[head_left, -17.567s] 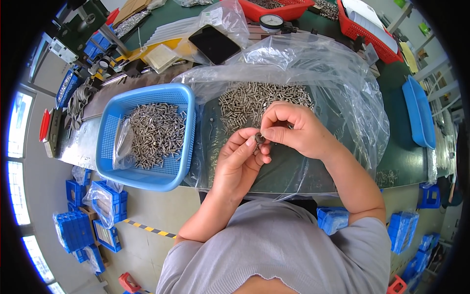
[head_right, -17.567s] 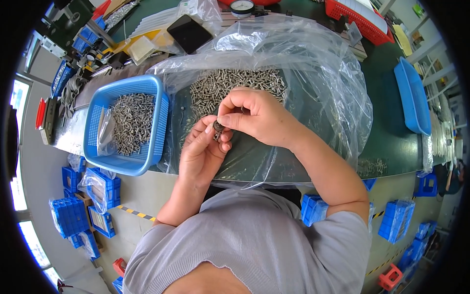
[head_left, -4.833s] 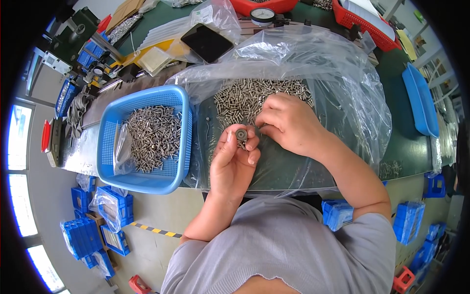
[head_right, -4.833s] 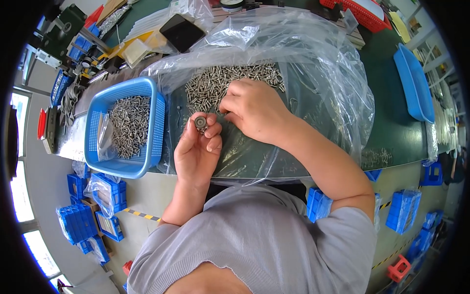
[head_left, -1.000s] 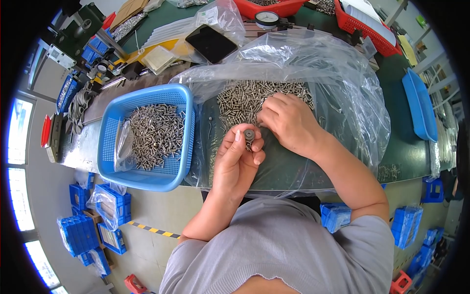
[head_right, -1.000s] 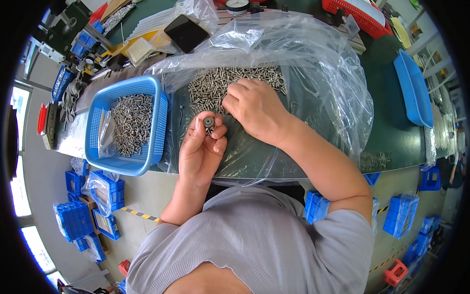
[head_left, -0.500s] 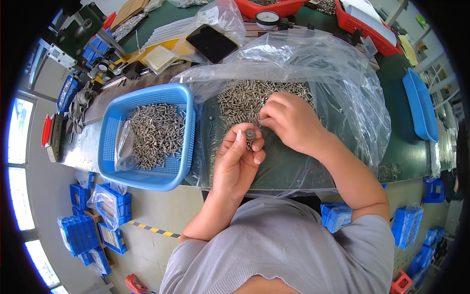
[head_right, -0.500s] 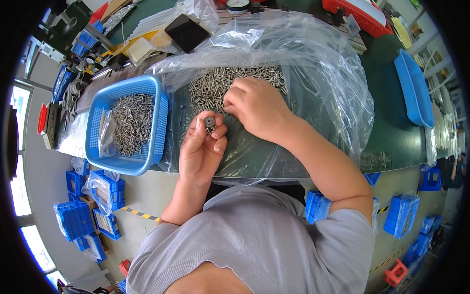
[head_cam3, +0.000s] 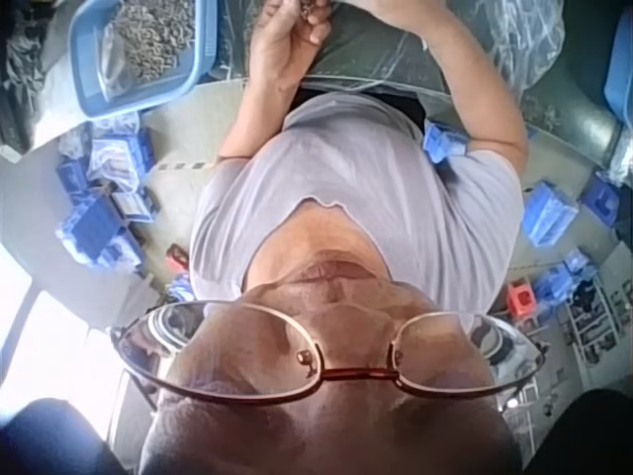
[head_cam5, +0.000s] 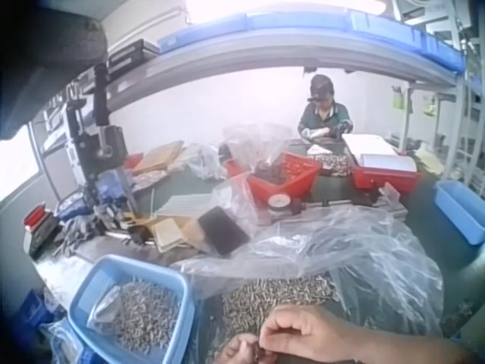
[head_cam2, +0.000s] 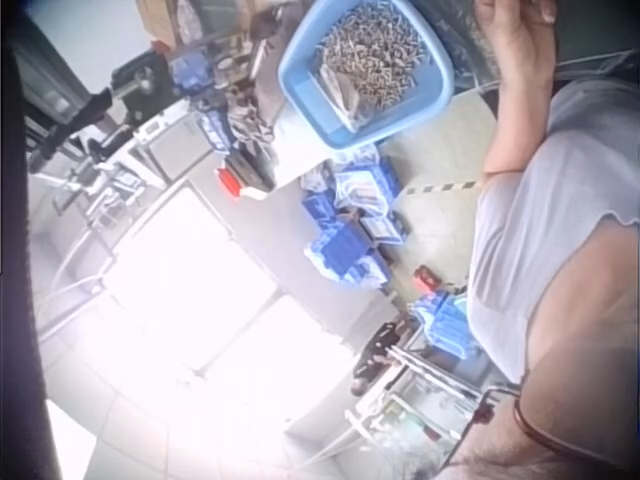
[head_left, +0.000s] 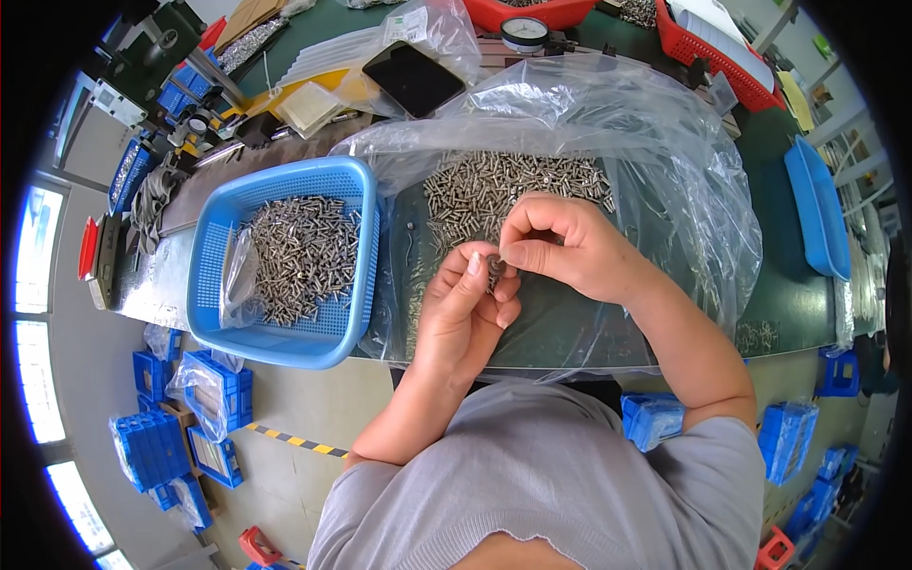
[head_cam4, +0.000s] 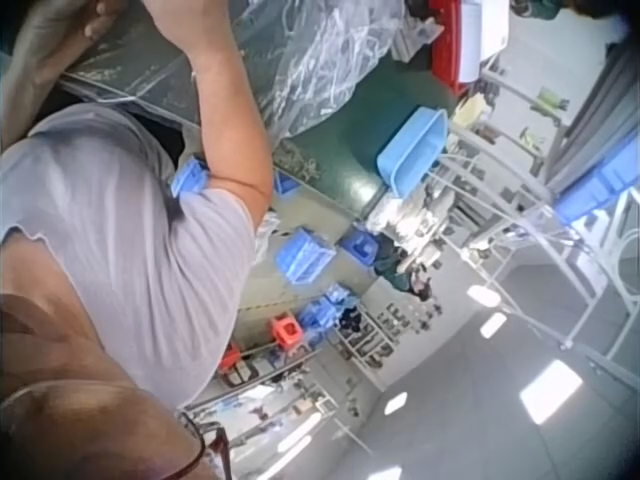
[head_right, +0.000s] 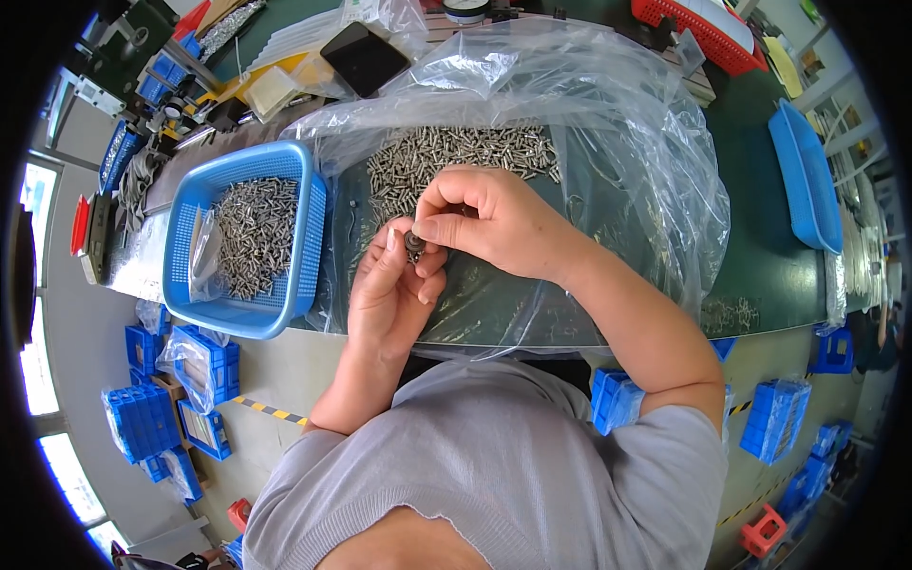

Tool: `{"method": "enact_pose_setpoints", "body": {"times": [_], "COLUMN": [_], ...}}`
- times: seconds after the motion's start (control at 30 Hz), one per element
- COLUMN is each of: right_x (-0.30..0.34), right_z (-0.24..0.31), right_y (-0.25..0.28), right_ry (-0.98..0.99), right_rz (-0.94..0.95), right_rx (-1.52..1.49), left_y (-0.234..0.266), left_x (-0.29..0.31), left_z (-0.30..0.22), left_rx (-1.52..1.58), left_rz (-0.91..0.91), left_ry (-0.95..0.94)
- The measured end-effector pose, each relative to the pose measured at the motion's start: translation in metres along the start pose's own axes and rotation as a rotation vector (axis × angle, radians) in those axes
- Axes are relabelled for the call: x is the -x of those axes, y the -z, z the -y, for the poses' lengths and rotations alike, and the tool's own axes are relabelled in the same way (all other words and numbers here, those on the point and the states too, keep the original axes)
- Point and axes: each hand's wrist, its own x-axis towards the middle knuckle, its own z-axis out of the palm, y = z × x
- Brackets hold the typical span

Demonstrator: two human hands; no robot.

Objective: Inspecting and sorting small metal components and springs at a workstation.

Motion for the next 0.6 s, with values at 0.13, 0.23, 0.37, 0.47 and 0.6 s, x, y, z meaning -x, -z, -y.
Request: {"method": "enact_pose_setpoints", "body": {"times": [0.13, 0.23, 0.37, 0.47, 0.6], "right_x": [0.0001, 0.0002, 0.0000, 0.0002, 0.0001], "right_z": [0.0014, 0.0030, 0.0027, 0.0035, 0.0030], "right_y": [-0.0011, -0.0017, -0.0015, -0.0019, -0.0020], "right_ry": [0.035, 0.023, 0.052, 0.055, 0.078], "right_rz": [-0.015, -0.015, -0.015, -0.018, -0.019], "right_rx": [0.066, 0.066, 0.099, 0.081, 0.120], "left_y": [0.0003, 0.0020, 0.0014, 0.0011, 0.0008], "left_x": [0.0003, -0.0001, 0.0004, 0.0007, 0.0008], "left_z": [-0.0002, -0.0002, -0.0003, -0.0004, -0.0006], "left_rx": [0.008, 0.000, 0.006, 0.011, 0.007], "left_rz": [0.000, 0.010, 0.004, 0.000, -0.008], "left_ry": [0.005, 0.011, 0.015, 0.018, 0.022]}}
